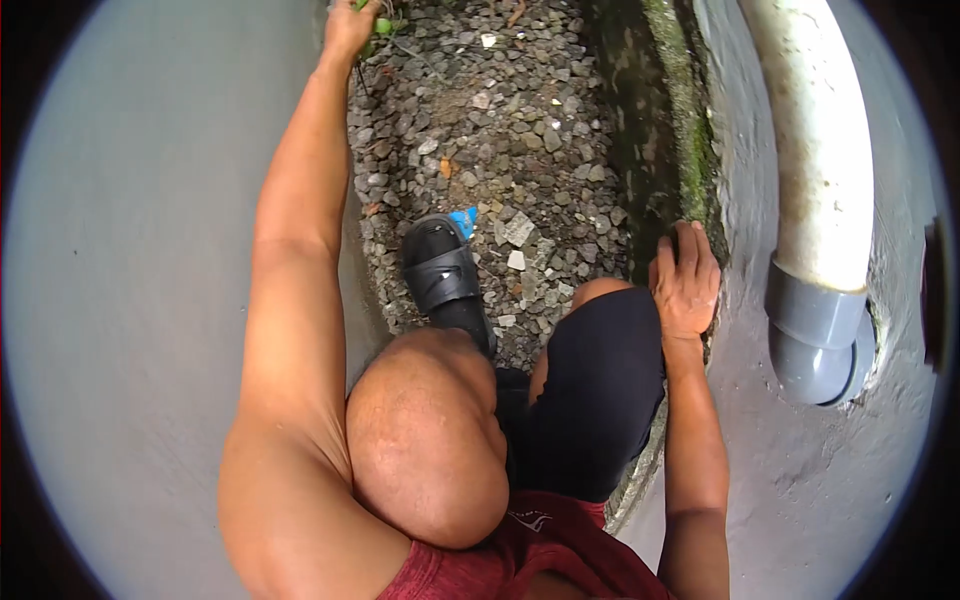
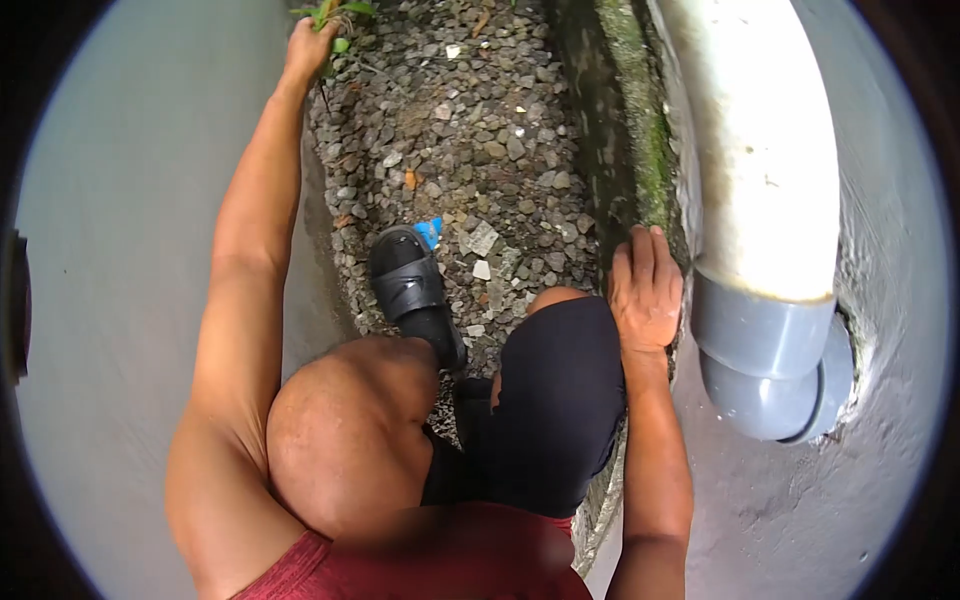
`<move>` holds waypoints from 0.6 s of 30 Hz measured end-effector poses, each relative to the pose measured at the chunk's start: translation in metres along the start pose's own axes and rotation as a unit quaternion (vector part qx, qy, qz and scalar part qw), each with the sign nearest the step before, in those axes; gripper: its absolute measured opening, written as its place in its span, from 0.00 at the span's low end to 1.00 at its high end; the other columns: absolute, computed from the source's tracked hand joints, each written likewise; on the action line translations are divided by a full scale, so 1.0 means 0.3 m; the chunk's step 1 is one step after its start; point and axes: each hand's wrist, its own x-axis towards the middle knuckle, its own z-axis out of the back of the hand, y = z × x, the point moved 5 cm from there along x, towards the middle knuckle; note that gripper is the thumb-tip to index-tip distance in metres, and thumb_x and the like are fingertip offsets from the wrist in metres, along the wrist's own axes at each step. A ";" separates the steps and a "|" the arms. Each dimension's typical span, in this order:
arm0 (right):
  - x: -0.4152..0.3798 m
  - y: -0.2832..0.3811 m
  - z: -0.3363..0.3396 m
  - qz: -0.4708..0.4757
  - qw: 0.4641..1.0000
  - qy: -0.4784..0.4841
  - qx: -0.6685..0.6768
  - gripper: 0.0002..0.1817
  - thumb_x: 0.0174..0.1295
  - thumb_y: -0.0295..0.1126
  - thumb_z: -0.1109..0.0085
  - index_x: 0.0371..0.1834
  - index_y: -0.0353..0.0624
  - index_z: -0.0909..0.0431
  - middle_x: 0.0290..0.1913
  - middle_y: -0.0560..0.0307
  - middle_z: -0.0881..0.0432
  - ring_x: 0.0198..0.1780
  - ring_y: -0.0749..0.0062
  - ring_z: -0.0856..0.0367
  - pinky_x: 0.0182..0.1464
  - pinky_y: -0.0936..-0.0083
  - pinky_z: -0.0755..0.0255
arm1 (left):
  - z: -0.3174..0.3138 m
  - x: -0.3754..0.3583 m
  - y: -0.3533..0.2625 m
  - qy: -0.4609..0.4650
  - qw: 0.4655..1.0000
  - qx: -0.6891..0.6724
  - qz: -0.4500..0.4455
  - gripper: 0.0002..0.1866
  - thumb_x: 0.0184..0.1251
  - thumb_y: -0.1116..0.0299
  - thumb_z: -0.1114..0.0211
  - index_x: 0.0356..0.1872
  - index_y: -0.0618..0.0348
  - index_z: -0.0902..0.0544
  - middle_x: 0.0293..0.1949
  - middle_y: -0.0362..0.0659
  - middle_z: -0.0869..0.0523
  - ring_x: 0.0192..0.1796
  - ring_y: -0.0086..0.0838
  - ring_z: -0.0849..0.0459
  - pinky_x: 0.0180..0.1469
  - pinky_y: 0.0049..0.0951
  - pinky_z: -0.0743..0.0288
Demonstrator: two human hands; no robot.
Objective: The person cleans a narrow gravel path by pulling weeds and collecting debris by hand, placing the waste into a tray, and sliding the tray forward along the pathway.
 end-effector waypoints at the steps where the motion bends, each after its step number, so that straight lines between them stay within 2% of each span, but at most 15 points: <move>1: -0.003 0.002 -0.003 0.001 1.000 -0.005 -0.003 0.09 0.55 0.29 0.42 0.39 0.47 0.23 0.55 0.61 0.24 0.61 0.66 0.27 0.52 0.72 0.31 | 0.018 -0.012 0.030 0.027 0.999 0.032 0.020 0.28 0.59 0.48 0.34 0.46 0.66 0.22 0.41 0.57 0.16 0.45 0.45 0.17 0.49 0.40 0.27; 2: -0.004 0.000 -0.005 0.002 1.000 -0.011 -0.009 0.08 0.55 0.29 0.42 0.39 0.47 0.23 0.55 0.61 0.24 0.61 0.66 0.27 0.52 0.72 0.31 | 0.039 -0.040 0.036 0.053 0.996 0.062 0.040 0.29 0.57 0.47 0.33 0.45 0.66 0.21 0.41 0.57 0.15 0.45 0.47 0.17 0.49 0.41 0.27; 5: -0.003 0.000 -0.008 0.007 1.000 -0.014 -0.021 0.08 0.56 0.29 0.42 0.39 0.48 0.23 0.56 0.62 0.25 0.61 0.66 0.27 0.51 0.72 0.31 | 0.005 -0.085 0.139 0.100 0.970 0.206 0.087 0.31 0.52 0.43 0.30 0.47 0.59 0.20 0.50 0.56 0.18 0.54 0.46 0.20 0.53 0.41 0.26; 8: -0.004 0.000 -0.009 0.001 1.000 -0.016 -0.011 0.08 0.56 0.28 0.43 0.40 0.48 0.23 0.56 0.62 0.25 0.61 0.66 0.27 0.51 0.72 0.31 | -0.060 -0.131 0.181 0.146 0.963 0.197 0.110 0.33 0.55 0.43 0.32 0.47 0.67 0.21 0.45 0.56 0.16 0.49 0.48 0.18 0.51 0.43 0.27; 9: -0.003 -0.002 -0.010 0.003 1.000 -0.017 -0.012 0.08 0.56 0.28 0.43 0.39 0.48 0.23 0.56 0.62 0.25 0.61 0.66 0.27 0.52 0.72 0.31 | -0.063 -0.168 0.137 0.166 0.951 0.222 0.136 0.33 0.55 0.43 0.33 0.50 0.63 0.22 0.47 0.56 0.16 0.52 0.47 0.19 0.53 0.41 0.27; 12: -0.004 0.002 -0.012 0.004 1.000 -0.020 -0.010 0.08 0.56 0.28 0.42 0.39 0.48 0.23 0.55 0.62 0.25 0.60 0.66 0.27 0.52 0.72 0.31 | -0.130 -0.232 0.111 0.229 0.913 0.324 0.099 0.30 0.57 0.44 0.34 0.50 0.59 0.21 0.45 0.56 0.16 0.53 0.45 0.18 0.54 0.41 0.26; 13: -0.002 0.003 -0.009 0.003 1.000 -0.022 -0.008 0.08 0.56 0.28 0.42 0.39 0.48 0.23 0.55 0.62 0.25 0.60 0.66 0.27 0.52 0.72 0.31 | -0.141 -0.220 0.127 0.230 0.914 0.326 0.072 0.25 0.60 0.49 0.36 0.50 0.57 0.21 0.42 0.56 0.15 0.49 0.48 0.18 0.53 0.42 0.26; 16: -0.001 0.001 -0.007 0.005 1.000 -0.028 -0.008 0.08 0.55 0.27 0.42 0.39 0.48 0.23 0.55 0.62 0.25 0.60 0.66 0.27 0.51 0.72 0.30 | -0.173 -0.128 0.154 0.195 0.951 0.239 0.013 0.21 0.62 0.53 0.38 0.50 0.57 0.21 0.41 0.56 0.16 0.48 0.50 0.18 0.53 0.45 0.27; 18: 0.000 -0.002 -0.007 0.005 1.000 -0.029 -0.012 0.08 0.55 0.27 0.42 0.39 0.48 0.23 0.55 0.62 0.25 0.60 0.66 0.27 0.51 0.72 0.30 | -0.164 -0.120 0.009 0.180 0.964 0.192 -0.039 0.17 0.62 0.57 0.39 0.46 0.57 0.21 0.40 0.56 0.16 0.45 0.51 0.18 0.49 0.47 0.26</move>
